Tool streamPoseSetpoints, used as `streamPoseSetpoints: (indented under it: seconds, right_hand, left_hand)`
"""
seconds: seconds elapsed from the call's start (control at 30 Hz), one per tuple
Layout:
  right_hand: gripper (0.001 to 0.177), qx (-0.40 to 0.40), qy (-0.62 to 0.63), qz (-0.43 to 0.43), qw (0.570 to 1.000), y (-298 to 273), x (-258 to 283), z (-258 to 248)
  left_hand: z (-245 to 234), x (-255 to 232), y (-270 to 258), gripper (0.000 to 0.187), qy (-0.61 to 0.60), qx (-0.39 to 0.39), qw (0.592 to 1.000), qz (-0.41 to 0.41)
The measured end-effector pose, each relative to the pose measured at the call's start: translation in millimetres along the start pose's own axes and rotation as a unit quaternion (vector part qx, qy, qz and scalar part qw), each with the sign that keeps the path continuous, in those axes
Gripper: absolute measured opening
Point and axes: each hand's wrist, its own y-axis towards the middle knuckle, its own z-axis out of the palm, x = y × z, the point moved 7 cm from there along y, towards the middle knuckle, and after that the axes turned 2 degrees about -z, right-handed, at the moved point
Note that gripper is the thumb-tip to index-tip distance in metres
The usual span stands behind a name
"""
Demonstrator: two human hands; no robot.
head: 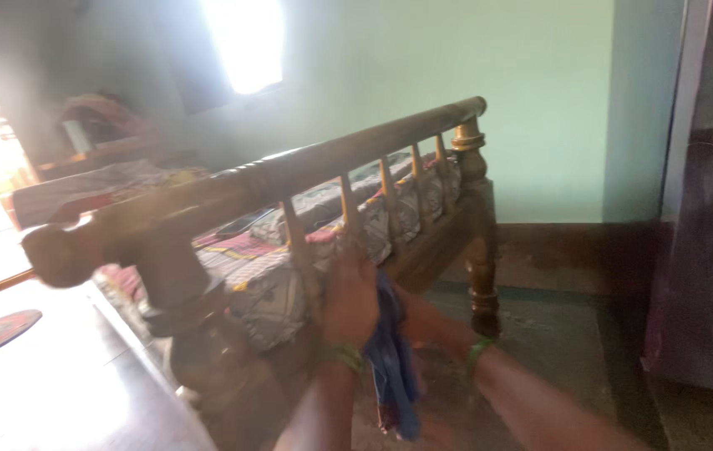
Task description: The person wipes the wooden bed frame with a blue cloth, focusing on the side rails and posts. The person moves along the frame, cleaning different sections methodically.
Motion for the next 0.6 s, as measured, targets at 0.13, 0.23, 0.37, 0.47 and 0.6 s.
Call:
streamPoseSetpoints:
  seconds: [0.13,0.23,0.37,0.47,0.6]
  right_hand:
    - [0.072,0.142,-0.010,0.079,0.987,-77,-26,19]
    - [0.066,0.240,-0.023,0.142,0.960,-138,-22,13]
    - [0.051,0.297,-0.063,0.142,0.942,-170,-14,29]
    - [0.042,0.275,-0.025,0.149,0.949,-160,-48,48]
    - [0.038,0.208,0.013,0.148,0.967,-109,-95,55]
  left_hand:
    - [68,30,-100,0.038,0.150,0.363,0.919,-0.007]
    - [101,60,-117,0.028,-0.061,0.255,0.951,-0.164]
    - [115,51,-103,0.031,-0.171,0.309,0.899,-0.260]
    - [47,40,-62,0.030,-0.570,0.185,0.730,-0.329]
    - [-47,67,-45,0.025,-0.441,0.017,0.809,-0.388]
